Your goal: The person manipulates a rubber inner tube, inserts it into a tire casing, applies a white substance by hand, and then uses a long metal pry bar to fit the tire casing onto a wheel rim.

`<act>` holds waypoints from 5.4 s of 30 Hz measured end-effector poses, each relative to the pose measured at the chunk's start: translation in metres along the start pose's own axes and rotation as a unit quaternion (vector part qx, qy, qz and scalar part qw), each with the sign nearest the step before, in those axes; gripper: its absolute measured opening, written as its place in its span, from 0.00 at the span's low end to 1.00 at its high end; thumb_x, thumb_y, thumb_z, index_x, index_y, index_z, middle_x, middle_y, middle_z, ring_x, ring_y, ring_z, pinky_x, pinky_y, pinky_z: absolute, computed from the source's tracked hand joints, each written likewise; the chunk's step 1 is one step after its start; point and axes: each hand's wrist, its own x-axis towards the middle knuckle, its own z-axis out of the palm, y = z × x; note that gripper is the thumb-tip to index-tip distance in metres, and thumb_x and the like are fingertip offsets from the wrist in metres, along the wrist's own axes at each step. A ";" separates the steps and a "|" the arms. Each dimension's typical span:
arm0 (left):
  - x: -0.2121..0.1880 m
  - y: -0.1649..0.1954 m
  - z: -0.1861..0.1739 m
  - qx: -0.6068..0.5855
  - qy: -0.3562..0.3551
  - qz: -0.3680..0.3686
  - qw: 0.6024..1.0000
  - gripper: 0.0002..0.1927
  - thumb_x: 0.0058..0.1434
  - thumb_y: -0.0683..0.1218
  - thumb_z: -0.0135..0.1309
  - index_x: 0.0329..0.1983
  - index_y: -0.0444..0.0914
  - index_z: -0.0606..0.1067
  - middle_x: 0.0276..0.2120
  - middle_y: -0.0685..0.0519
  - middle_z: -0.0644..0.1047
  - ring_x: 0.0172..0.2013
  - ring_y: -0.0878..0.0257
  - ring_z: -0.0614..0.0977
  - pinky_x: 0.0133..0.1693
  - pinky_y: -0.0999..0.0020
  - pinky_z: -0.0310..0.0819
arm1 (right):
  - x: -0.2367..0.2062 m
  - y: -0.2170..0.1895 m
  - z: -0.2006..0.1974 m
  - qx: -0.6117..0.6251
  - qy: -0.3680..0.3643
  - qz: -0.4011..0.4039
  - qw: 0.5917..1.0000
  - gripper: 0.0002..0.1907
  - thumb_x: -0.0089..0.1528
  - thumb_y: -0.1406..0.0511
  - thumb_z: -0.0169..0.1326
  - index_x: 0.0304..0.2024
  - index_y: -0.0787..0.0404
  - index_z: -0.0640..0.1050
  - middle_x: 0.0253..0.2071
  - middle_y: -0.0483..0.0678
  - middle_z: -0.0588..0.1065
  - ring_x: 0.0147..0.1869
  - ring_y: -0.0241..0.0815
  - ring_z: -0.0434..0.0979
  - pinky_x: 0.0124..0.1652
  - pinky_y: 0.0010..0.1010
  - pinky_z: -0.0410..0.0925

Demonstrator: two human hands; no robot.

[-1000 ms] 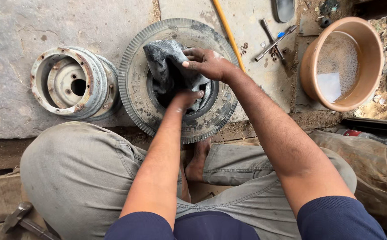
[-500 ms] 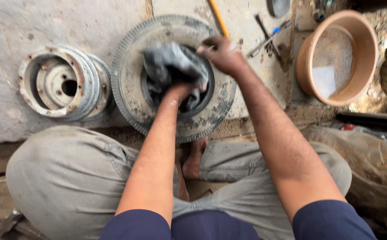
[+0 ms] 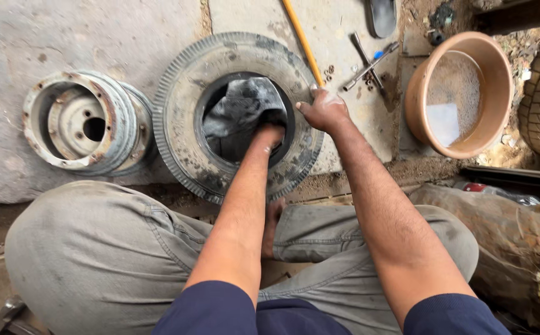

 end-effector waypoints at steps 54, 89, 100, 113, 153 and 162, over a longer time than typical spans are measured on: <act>-0.052 0.000 -0.063 0.178 -0.040 0.112 0.977 0.57 0.33 0.71 0.74 0.58 0.28 0.75 0.54 0.38 0.79 0.54 0.50 0.82 0.54 0.60 0.76 | -0.003 -0.025 -0.025 0.257 -0.053 -0.031 0.965 0.29 0.56 0.54 0.62 0.56 0.61 0.80 0.47 0.59 0.83 0.48 0.54 0.85 0.49 0.41 0.76; 0.007 0.008 -0.024 -0.431 0.059 0.021 0.900 0.12 0.46 0.42 0.63 0.30 0.28 0.82 0.31 0.47 0.81 0.34 0.57 0.78 0.43 0.58 0.71 | 0.004 -0.053 0.013 -0.070 0.068 0.128 0.987 0.64 0.51 0.41 0.65 0.76 0.64 0.49 0.76 0.60 0.51 0.79 0.59 0.49 0.69 0.66 0.52; 0.024 0.017 -0.020 -0.532 -0.051 0.047 0.844 0.05 0.57 0.41 0.59 0.30 0.33 0.80 0.28 0.49 0.80 0.33 0.59 0.79 0.42 0.64 0.71 | 0.008 -0.032 0.031 0.039 0.098 0.080 0.991 0.66 0.54 0.47 0.63 0.77 0.61 0.35 0.78 0.64 0.38 0.79 0.68 0.40 0.71 0.67 0.40; 0.012 -0.021 0.003 -0.252 -0.055 0.060 0.964 0.27 0.51 0.49 0.69 0.48 0.34 0.69 0.43 0.43 0.82 0.48 0.52 0.83 0.51 0.60 0.76 | 0.024 0.013 0.039 0.234 0.179 -0.033 0.955 0.50 0.54 0.51 0.55 0.79 0.44 0.55 0.80 0.55 0.51 0.82 0.60 0.49 0.76 0.50 0.48; -0.030 0.111 -0.157 0.607 0.174 0.092 0.770 0.57 0.55 0.65 0.61 0.75 0.33 0.46 0.68 0.28 0.60 0.64 0.28 0.67 0.57 0.25 0.62 | 0.039 -0.073 -0.031 -0.050 0.096 -0.129 0.986 0.66 0.48 0.45 0.70 0.75 0.55 0.45 0.79 0.58 0.37 0.82 0.64 0.34 0.69 0.73 0.42; 0.010 0.084 -0.146 0.649 0.228 0.219 0.692 0.52 0.65 0.51 0.52 0.78 0.37 0.31 0.73 0.26 0.51 0.68 0.24 0.57 0.60 0.16 0.35 | 0.012 -0.070 0.010 -0.041 0.111 0.016 0.993 0.60 0.57 0.58 0.61 0.79 0.58 0.37 0.79 0.68 0.38 0.78 0.74 0.47 0.66 0.77 0.50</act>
